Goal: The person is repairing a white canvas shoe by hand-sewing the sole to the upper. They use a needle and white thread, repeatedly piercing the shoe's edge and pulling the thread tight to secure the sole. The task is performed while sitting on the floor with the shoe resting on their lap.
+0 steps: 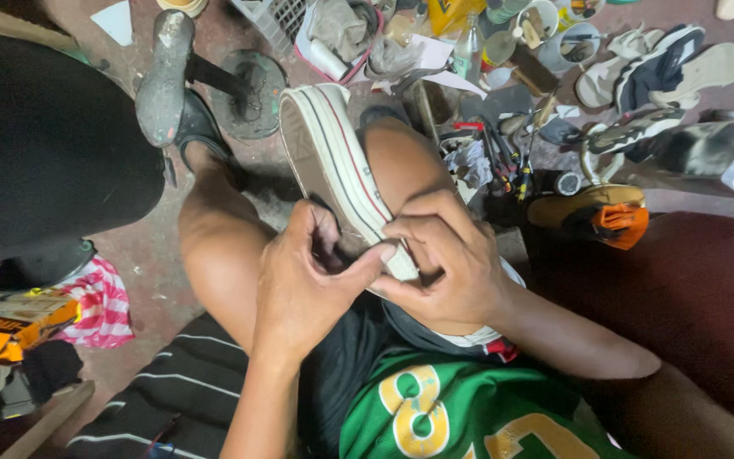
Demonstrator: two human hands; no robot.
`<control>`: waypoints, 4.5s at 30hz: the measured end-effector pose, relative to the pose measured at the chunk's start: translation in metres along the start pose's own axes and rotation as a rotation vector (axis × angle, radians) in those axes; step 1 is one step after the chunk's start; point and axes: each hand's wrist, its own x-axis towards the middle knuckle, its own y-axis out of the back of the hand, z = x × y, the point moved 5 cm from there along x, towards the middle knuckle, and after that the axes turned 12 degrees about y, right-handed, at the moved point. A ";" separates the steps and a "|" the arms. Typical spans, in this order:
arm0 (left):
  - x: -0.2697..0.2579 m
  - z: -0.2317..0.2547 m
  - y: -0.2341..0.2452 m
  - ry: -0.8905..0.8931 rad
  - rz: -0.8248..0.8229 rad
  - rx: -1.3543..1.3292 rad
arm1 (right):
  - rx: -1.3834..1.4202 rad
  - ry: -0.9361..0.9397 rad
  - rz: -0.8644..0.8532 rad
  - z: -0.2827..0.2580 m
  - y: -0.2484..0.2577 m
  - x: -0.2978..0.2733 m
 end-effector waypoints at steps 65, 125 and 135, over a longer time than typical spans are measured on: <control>-0.023 -0.051 0.018 -0.307 0.020 0.033 | 0.153 0.105 -0.252 -0.034 -0.009 0.033; -0.026 -0.054 0.025 -0.227 0.050 0.035 | -0.243 0.394 -0.860 -0.050 -0.013 0.073; -0.025 -0.055 0.024 -0.265 0.070 0.045 | -0.144 0.394 -0.794 -0.027 -0.022 0.066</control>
